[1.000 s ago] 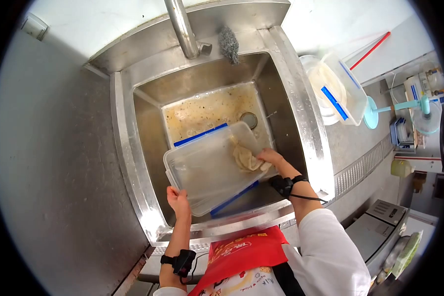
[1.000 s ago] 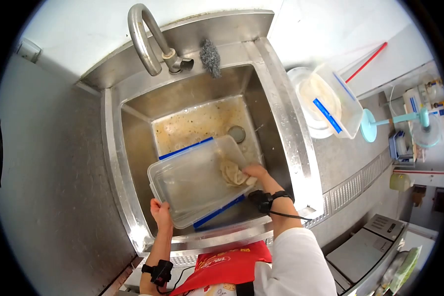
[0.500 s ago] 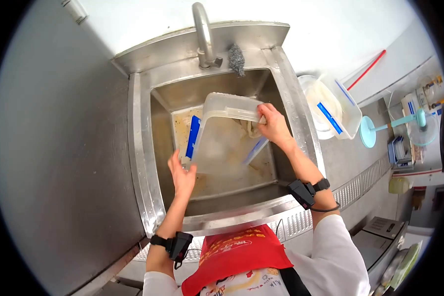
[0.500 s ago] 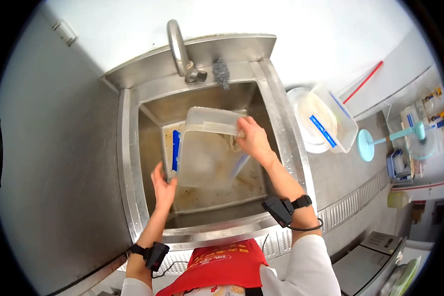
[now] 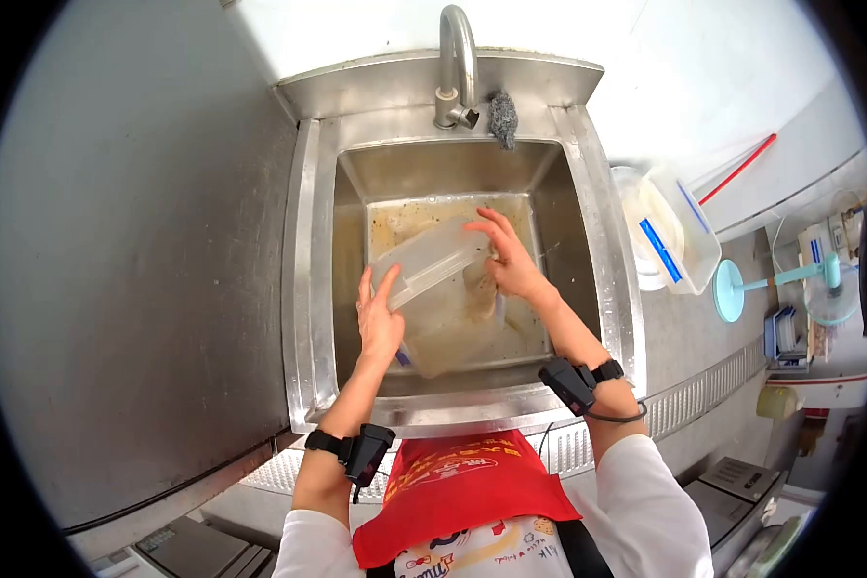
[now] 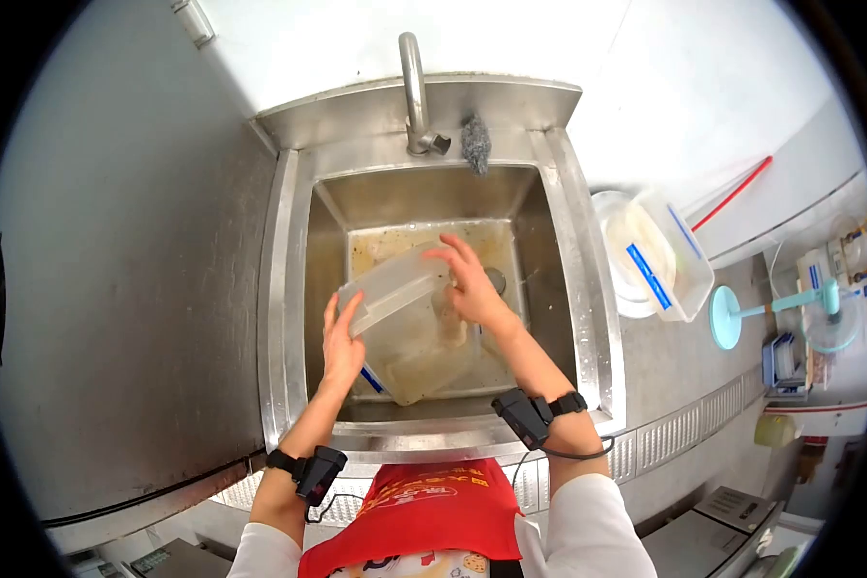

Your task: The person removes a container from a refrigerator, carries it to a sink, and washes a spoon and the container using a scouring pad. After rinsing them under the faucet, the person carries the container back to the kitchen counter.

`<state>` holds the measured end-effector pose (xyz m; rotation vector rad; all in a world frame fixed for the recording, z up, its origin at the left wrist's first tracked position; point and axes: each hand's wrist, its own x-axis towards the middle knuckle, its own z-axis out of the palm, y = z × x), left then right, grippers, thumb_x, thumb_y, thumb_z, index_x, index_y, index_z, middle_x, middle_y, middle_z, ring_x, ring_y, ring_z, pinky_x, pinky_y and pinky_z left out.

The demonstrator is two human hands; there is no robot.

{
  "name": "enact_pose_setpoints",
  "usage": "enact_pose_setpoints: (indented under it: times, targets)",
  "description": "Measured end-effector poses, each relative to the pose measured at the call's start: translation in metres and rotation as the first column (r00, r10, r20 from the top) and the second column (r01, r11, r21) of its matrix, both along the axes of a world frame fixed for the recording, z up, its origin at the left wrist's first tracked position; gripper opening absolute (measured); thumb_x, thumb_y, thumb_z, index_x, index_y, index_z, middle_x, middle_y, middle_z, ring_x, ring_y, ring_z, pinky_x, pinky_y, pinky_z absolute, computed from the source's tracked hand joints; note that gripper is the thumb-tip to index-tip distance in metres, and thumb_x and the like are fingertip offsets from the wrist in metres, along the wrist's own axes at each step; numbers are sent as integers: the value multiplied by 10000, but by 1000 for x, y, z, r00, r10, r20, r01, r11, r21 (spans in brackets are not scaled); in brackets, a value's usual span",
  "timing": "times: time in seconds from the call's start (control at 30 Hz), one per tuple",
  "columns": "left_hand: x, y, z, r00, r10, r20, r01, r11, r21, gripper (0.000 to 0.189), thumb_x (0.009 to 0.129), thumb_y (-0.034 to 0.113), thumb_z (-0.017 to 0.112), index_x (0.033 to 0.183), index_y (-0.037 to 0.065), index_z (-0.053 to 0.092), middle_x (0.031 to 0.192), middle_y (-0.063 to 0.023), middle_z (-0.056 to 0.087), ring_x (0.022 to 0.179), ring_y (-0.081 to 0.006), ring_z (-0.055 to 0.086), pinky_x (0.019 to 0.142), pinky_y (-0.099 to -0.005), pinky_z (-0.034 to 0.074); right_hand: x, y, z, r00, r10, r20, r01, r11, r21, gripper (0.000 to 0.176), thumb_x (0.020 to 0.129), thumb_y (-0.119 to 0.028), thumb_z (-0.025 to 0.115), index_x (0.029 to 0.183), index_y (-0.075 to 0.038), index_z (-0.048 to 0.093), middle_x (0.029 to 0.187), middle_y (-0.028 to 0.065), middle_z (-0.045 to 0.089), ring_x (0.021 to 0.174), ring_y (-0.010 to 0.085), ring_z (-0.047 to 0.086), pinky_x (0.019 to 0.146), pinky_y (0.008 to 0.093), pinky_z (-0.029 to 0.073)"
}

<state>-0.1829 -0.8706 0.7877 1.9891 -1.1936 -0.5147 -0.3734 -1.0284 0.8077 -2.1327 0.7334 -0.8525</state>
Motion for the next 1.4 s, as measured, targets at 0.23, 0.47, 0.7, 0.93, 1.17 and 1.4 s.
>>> enact_pose_setpoints:
  times: [0.23,0.47,0.7,0.93,1.17,1.4]
  targets:
    - [-30,11,4,995,104,14,-104,994,26,719,642,-125,458,1275,215,473,1444,-163,167,1301,-352,256,1026,-448,293,48,47,57,925,-134,356,96,988,121,510,642,120,445,1113,-70,494,1230,135,416,1181,300,406,990,348,318]
    - [-33,12,-31,986,57,157,-45,996,-75,522,736,-11,566,1233,137,507,1423,-186,207,1270,-390,289,1004,-445,321,75,94,-2,992,-81,-96,43,935,-352,260,711,-167,602,964,-118,562,997,95,554,994,260,514,996,477,294]
    - [-39,9,8,997,35,65,-35,999,7,655,666,-103,495,1260,174,497,1417,-194,239,1287,-369,280,1026,-405,292,62,21,-19,916,-398,-41,359,863,-356,170,746,-189,591,903,-131,559,857,75,594,894,264,546,979,493,288]
    - [-41,9,13,999,29,24,-29,1000,3,718,645,-105,486,1290,209,462,1410,-183,246,1275,-368,295,1043,-404,270,43,-47,-50,790,-613,-26,596,756,270,220,801,-198,536,972,-61,550,856,197,610,828,381,570,776,414,449]
    - [-27,2,33,933,-75,353,-16,969,248,424,652,16,646,1045,57,494,1188,-143,450,1083,-352,445,855,-436,404,41,-40,-69,892,-446,66,356,785,507,205,829,-221,509,973,-86,567,713,152,600,674,254,587,646,368,457]
    - [-42,-32,27,925,-175,337,100,968,231,240,635,38,630,817,29,474,793,-150,566,799,-359,561,674,-470,421,53,7,-36,946,-324,-30,300,831,468,189,857,-203,479,1008,-112,548,636,129,549,595,245,550,594,371,444]
